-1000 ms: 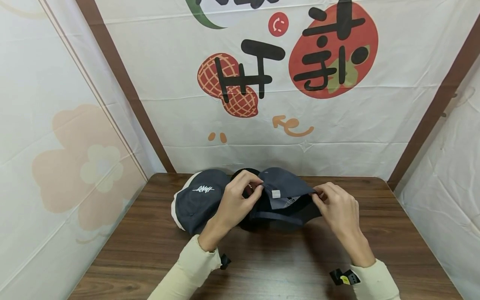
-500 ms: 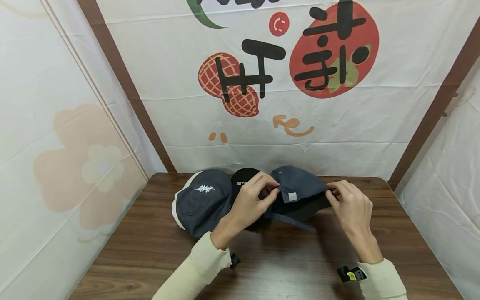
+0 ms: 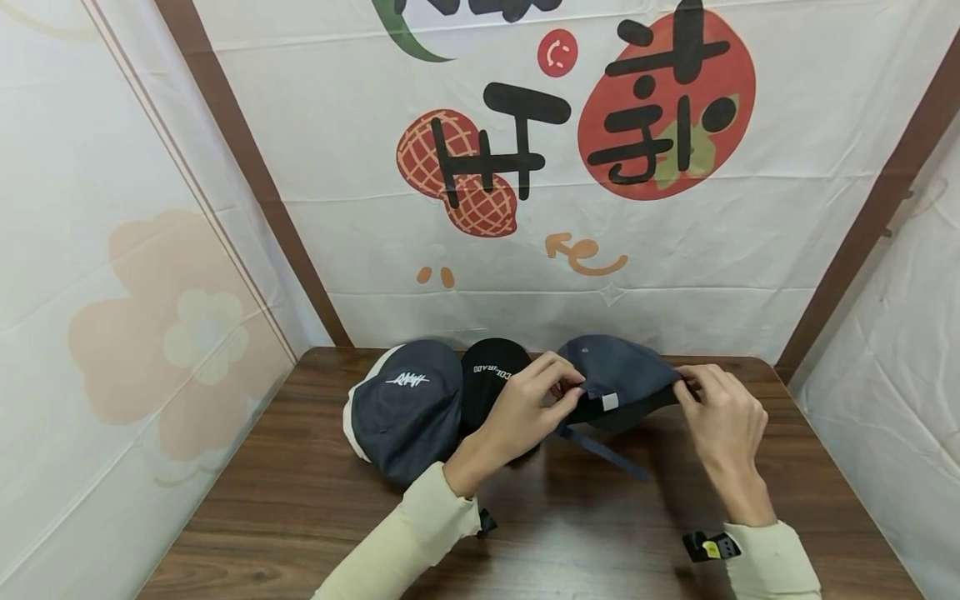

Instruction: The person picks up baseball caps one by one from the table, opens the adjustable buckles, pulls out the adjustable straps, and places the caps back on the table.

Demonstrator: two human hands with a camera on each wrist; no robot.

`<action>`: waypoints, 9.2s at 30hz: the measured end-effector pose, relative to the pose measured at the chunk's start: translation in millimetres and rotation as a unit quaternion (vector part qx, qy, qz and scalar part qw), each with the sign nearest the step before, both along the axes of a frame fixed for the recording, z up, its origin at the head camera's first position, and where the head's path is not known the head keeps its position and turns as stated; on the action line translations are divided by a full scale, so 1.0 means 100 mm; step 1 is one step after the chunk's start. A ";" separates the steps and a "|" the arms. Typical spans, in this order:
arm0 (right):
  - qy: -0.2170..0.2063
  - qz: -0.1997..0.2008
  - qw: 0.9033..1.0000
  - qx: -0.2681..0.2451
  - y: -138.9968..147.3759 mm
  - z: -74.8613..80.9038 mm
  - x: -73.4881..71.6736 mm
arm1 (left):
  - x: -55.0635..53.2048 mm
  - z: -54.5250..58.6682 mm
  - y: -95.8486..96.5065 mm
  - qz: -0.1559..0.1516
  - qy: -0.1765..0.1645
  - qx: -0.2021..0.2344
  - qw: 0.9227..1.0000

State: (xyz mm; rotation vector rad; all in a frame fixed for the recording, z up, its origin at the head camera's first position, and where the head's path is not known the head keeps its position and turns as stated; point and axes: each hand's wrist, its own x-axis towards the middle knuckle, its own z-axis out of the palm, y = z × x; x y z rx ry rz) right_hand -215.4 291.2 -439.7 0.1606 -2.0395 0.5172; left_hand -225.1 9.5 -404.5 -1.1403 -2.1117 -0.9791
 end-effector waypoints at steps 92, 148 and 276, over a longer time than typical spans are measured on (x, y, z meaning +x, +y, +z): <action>-0.376 -0.065 0.924 0.020 0.64 -0.74 -0.09 | -0.15 -0.89 0.95 0.011 -0.131 -0.312 0.941; -0.177 0.103 0.978 0.041 -0.85 -0.25 -0.15 | -0.39 -0.48 -0.65 0.082 -0.169 -0.088 0.978; -0.161 0.240 0.955 -0.069 -1.47 -0.15 -0.28 | -0.18 -0.89 -1.19 0.086 -0.077 -0.187 0.976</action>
